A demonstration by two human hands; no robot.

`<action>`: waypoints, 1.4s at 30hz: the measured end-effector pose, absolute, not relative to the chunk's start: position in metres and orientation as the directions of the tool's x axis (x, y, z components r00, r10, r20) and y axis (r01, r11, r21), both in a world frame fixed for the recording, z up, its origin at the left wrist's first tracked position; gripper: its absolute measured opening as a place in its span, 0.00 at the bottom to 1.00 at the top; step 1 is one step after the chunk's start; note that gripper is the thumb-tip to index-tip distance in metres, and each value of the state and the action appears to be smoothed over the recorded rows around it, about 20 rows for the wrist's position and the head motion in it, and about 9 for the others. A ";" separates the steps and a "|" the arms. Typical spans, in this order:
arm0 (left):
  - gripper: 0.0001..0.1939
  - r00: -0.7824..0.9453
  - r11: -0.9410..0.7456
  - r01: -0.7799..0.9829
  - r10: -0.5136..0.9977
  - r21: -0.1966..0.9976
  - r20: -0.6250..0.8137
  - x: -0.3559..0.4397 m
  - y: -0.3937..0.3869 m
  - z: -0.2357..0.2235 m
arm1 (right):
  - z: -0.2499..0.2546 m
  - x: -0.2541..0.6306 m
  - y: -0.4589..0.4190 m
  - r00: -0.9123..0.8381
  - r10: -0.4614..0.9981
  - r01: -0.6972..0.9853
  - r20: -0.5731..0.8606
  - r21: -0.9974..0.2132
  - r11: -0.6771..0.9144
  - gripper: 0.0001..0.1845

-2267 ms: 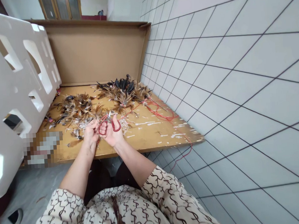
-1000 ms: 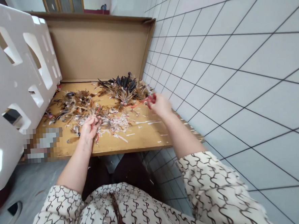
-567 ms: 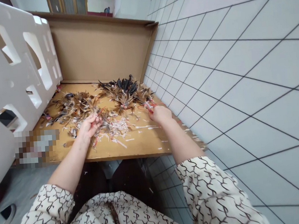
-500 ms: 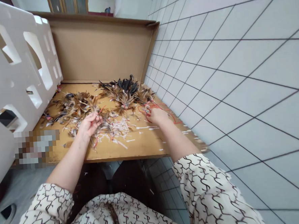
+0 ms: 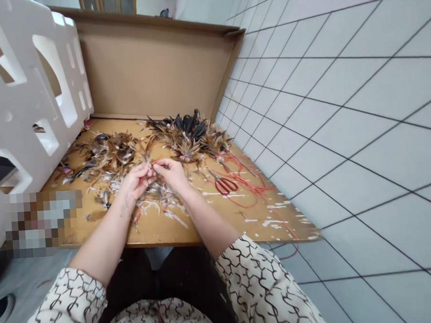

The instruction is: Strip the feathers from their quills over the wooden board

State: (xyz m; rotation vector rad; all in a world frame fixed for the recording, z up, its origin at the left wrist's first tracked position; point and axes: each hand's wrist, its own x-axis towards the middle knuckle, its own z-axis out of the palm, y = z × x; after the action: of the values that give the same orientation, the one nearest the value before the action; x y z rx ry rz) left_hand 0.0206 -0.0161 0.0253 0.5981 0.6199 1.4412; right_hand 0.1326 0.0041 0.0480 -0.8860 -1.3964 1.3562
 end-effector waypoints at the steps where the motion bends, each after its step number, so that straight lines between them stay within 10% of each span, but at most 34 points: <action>1: 0.06 0.037 0.044 -0.701 0.999 0.712 -0.026 0.021 -0.016 0.024 | 0.045 0.129 0.005 -0.270 0.952 -0.165 0.146 -0.981 0.104 0.04; 12: 0.04 -0.092 0.007 -0.608 0.993 0.794 -0.079 0.015 -0.005 0.018 | 0.029 0.150 0.029 -0.266 0.959 -0.367 0.095 -0.930 -0.010 0.12; 42: 0.05 0.001 0.025 -0.200 1.000 0.979 -0.025 0.022 -0.017 0.020 | 0.028 0.152 0.021 -0.435 0.892 -0.089 0.122 -0.992 0.092 0.18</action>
State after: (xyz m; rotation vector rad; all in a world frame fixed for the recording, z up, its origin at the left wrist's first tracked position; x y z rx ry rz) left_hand 0.0218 -0.0173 0.0197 1.0413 1.0718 1.2805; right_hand 0.1521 0.0212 0.0277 -0.8258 -1.5304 1.4749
